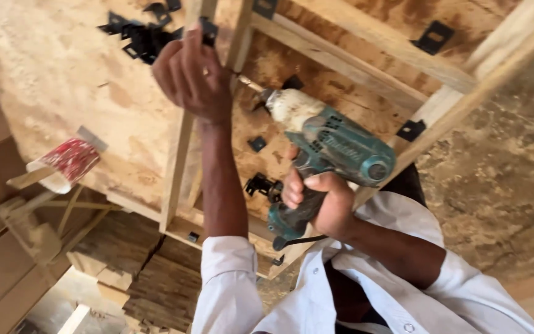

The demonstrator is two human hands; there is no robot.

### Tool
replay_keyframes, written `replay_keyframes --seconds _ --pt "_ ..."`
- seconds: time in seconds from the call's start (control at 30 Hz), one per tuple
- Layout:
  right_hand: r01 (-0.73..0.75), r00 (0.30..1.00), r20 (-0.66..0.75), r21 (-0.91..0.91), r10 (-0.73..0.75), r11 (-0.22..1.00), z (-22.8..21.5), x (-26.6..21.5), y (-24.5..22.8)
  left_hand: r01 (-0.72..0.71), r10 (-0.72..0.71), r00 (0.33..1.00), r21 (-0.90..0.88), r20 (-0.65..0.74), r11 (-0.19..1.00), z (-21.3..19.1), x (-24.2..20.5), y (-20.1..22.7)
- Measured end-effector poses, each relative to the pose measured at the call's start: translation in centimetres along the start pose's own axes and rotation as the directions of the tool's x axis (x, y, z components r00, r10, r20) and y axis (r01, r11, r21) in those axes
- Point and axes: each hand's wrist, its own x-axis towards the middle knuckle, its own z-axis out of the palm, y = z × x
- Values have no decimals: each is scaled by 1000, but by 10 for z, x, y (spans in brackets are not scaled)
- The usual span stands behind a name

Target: Using a cordless impact driver and screws to attach black metal L-brackets to a wooden frame assembly.

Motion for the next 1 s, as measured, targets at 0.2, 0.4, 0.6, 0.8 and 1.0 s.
replay_keyframes --seconds 0.2,0.4,0.6,0.8,1.0 --pt "37 999 3 -19 -37 999 3 0 1 69 -69 998 -26 3 997 -3 19 15" --pt "45 999 -5 -10 -45 999 -1 3 4 44 -44 999 -25 5 999 7 2 -3" --pt "35 999 23 -2 -35 999 7 5 -5 18 -19 999 -25 -36 1000 1 14 3" --pt "0 1000 32 -11 0 1000 3 9 -1 54 -54 998 -17 -8 998 -5 21 10" --pt "2 999 38 -29 -1 1000 0 12 2 -17 16 999 -18 -39 1000 9 1 -8"
